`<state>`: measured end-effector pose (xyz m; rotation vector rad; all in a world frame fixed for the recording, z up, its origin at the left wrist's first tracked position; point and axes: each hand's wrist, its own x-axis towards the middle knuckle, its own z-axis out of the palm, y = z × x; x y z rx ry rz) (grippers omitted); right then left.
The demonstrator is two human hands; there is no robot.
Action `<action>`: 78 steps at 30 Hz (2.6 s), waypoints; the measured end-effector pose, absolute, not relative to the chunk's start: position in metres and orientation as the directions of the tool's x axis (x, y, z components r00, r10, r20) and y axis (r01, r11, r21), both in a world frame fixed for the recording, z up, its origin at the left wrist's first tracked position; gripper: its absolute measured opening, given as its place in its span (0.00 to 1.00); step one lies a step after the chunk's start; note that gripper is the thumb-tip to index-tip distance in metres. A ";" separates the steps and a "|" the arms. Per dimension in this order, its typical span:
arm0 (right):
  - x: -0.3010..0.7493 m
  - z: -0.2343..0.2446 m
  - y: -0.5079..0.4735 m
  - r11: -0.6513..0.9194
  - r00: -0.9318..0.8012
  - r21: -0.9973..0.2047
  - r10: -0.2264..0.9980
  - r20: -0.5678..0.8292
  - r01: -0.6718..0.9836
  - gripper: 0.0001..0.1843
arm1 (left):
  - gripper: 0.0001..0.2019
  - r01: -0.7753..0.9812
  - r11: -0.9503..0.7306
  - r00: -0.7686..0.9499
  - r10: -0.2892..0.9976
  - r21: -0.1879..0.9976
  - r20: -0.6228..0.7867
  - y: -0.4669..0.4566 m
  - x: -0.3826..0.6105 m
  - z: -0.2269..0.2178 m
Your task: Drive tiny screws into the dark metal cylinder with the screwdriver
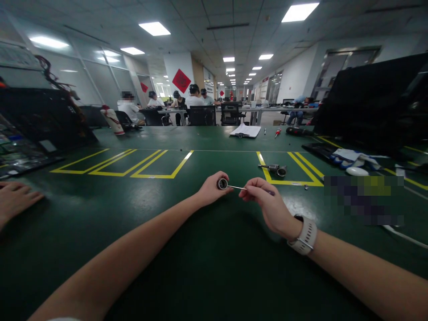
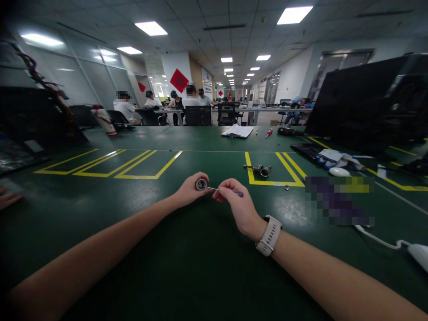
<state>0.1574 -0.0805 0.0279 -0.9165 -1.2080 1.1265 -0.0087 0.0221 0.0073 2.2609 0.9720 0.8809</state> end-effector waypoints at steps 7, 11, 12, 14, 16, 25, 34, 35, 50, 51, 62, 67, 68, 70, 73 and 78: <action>0.161 0.027 -0.088 0.322 -0.169 -0.933 0.940 0.295 0.160 0.09 | 0.08 0.458 -0.703 0.592 0.698 0.544 0.404 0.018 -0.009 0.007; 0.161 0.031 -0.091 0.408 -0.191 -0.846 0.912 0.363 0.343 0.07 | 0.09 0.466 -0.733 0.593 0.674 0.495 0.440 0.015 -0.009 0.007; 0.161 0.030 -0.090 0.437 -0.199 -0.816 0.899 0.390 0.378 0.07 | 0.09 0.473 -0.738 0.593 0.671 0.482 0.445 0.015 -0.009 0.007; 0.159 0.027 -0.089 0.487 -0.219 -0.755 0.873 0.436 0.438 0.06 | 0.08 0.487 -0.745 0.599 0.665 0.456 0.446 0.016 -0.009 0.007; 0.157 0.025 -0.088 0.518 -0.245 -0.700 0.854 0.460 0.491 0.06 | 0.07 0.500 -0.751 0.610 0.659 0.431 0.440 0.016 -0.009 0.006; 0.159 0.030 -0.084 0.352 -0.159 -0.878 0.935 0.317 0.325 0.09 | 0.06 0.487 -0.816 0.704 0.578 0.311 0.414 0.013 -0.010 0.006; 0.163 0.014 -0.075 0.050 -0.141 -0.956 0.986 0.094 -0.288 0.07 | 0.07 0.457 -0.775 0.651 0.626 0.438 0.429 0.013 -0.009 0.006; 0.163 0.014 -0.077 0.076 -0.125 -0.962 0.986 0.112 -0.262 0.08 | 0.07 0.458 -0.774 0.650 0.628 0.437 0.429 0.013 -0.008 0.006; 0.161 0.018 -0.081 0.072 -0.107 -0.973 0.989 0.097 -0.217 0.07 | 0.07 0.448 -0.800 0.624 0.600 0.400 0.501 0.014 -0.008 0.003; 0.161 0.017 -0.080 0.037 -0.116 -0.963 0.991 0.071 -0.268 0.07 | 0.07 0.427 -0.800 0.618 0.599 0.422 0.509 0.014 -0.008 0.002; 0.156 0.021 -0.088 0.202 -0.086 -0.978 0.977 0.197 0.057 0.07 | 0.08 0.477 -0.800 0.626 0.600 0.365 0.498 0.017 -0.009 0.000; 0.158 0.019 -0.087 0.110 -0.089 -0.990 0.989 0.118 -0.088 0.08 | 0.06 0.481 -0.811 0.647 0.585 0.333 0.489 0.017 -0.010 -0.001; 0.159 0.018 -0.086 0.073 -0.095 -0.985 0.992 0.089 -0.159 0.08 | 0.07 0.474 -0.809 0.643 0.588 0.349 0.491 0.017 -0.010 -0.001; 0.161 0.015 -0.083 -0.001 -0.124 -0.960 0.992 0.035 -0.279 0.08 | 0.07 0.448 -0.802 0.630 0.597 0.396 0.497 0.016 -0.009 0.000; 0.164 0.012 -0.077 -0.088 -0.163 -0.916 0.986 -0.025 -0.392 0.07 | 0.07 0.395 -0.793 0.614 0.604 0.464 0.509 0.016 -0.009 0.000; 0.162 0.012 -0.078 -0.059 -0.128 -0.922 0.992 -0.010 -0.383 0.07 | 0.08 0.374 -0.785 0.604 0.610 0.494 0.513 0.017 -0.008 -0.001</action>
